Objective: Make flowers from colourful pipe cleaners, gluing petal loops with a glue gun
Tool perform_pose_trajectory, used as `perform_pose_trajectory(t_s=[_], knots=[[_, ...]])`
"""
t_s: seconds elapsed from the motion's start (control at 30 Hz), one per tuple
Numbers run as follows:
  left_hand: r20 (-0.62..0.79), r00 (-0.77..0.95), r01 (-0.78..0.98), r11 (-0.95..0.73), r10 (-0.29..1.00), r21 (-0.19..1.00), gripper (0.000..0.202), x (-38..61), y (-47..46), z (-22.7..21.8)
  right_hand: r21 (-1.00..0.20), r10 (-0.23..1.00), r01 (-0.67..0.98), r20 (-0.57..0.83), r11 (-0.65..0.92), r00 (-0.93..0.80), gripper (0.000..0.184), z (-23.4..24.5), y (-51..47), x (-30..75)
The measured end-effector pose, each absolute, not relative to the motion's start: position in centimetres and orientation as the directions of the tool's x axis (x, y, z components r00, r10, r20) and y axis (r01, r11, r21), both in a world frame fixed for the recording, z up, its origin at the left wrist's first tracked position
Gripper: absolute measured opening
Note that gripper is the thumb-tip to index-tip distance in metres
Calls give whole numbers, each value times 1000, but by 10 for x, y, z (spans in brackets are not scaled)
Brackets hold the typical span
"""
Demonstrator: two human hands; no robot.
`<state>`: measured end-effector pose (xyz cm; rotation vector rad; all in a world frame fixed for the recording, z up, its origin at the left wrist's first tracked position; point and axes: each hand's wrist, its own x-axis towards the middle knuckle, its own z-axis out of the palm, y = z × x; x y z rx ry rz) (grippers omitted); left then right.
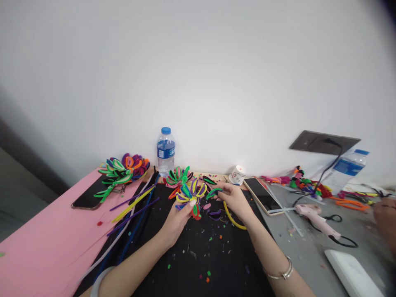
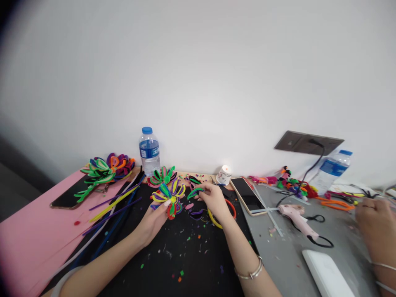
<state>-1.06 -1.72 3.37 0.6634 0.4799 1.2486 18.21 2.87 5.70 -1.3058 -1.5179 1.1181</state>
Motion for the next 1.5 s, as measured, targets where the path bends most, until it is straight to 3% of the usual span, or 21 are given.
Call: perform_pose_trajectory(t_s=[0.2, 0.5, 0.7, 1.07, 1.5], knots=[[12, 375, -710, 279, 927, 646, 41, -11, -19, 29, -993, 998, 104, 62, 62, 3, 29, 49, 12, 192], [-96, 436, -611, 373, 895, 699, 27, -12, -20, 36, -982, 993, 166, 105, 94, 60, 20, 48, 3, 190], [-197, 334, -513, 353, 922, 783, 33, -9, -23, 32, -994, 997, 75, 82, 81, 15, 16, 36, 0, 184], [-150, 198, -356, 213, 969, 910, 32, -6, -21, 26, -993, 996, 68, 90, 91, -24, 24, 39, -5, 178], [-169, 139, -312, 205, 976, 928, 40, -7, -19, 26, -994, 998, 103, 50, 47, 26, 34, 32, -11, 163]])
